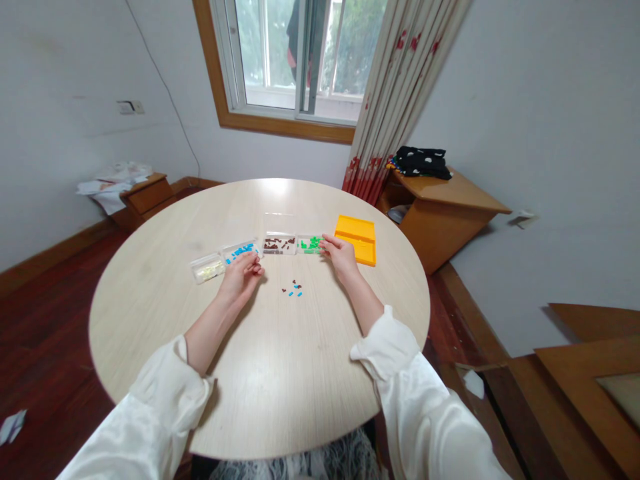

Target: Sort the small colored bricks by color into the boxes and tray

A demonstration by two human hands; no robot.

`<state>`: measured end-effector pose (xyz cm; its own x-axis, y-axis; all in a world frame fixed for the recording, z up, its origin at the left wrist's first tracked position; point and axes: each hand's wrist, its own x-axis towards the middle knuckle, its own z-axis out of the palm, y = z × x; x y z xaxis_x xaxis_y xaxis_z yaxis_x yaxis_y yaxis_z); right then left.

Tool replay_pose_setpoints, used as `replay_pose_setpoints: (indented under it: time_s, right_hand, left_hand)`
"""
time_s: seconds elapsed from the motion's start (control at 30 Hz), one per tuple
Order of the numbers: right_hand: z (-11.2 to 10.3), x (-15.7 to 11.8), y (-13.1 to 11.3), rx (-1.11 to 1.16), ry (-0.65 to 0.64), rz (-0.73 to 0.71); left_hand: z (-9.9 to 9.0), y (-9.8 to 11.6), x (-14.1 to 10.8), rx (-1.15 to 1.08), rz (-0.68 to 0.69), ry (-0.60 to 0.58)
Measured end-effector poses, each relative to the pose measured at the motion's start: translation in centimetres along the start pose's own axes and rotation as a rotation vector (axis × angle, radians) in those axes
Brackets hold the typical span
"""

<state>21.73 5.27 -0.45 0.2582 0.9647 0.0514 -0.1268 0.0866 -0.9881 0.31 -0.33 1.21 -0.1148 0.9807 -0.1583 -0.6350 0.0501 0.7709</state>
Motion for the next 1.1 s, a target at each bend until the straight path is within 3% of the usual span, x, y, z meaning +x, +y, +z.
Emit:
replay_pose_setpoints:
  time_s: [0.13, 0.23, 0.33, 0.47, 0.6, 0.83, 0.93, 1.1]
  right_hand:
    - [0.2, 0.2, 0.0, 0.053, 0.038, 0.055]
    - [0.3, -0.1, -0.2, -0.035, -0.022, 0.022]
    - [0.3, -1.0, -0.5, -0.212, -0.268, -0.080]
    - [0.5, -2.6, -0.6, -0.421, -0.672, -0.179]
    - [0.8, -3.6, -0.5, -0.578, -0.867, -0.229]
    - [0.8, -3.6, -0.5, -0.718, -0.897, -0.332]
    - [0.9, -3.6, -0.5, -0.748, -0.890, -0.328]
    - [1.1, -3.7, -0.4, -0.771, -0.847, -0.297]
  left_hand:
    - [0.1, 0.1, -0.1, 0.066, 0.024, -0.004]
    - [0.2, 0.2, -0.3, 0.079, 0.049, -0.010]
    - [0.3, 0.3, -0.4, 0.112, 0.065, -0.014]
    - [0.3, -0.2, -0.6, 0.366, 0.062, -0.105]
    - [0.2, -1.2, -0.6, 0.736, 0.116, -0.228]
    - [-0.6, -1.3, -0.8, 1.304, 0.331, -0.506]
    - [-0.8, -1.0, -0.8, 1.376, 0.340, -0.597]
    - [-1.0, -1.3, -0.6, 1.354, 0.357, -0.593]
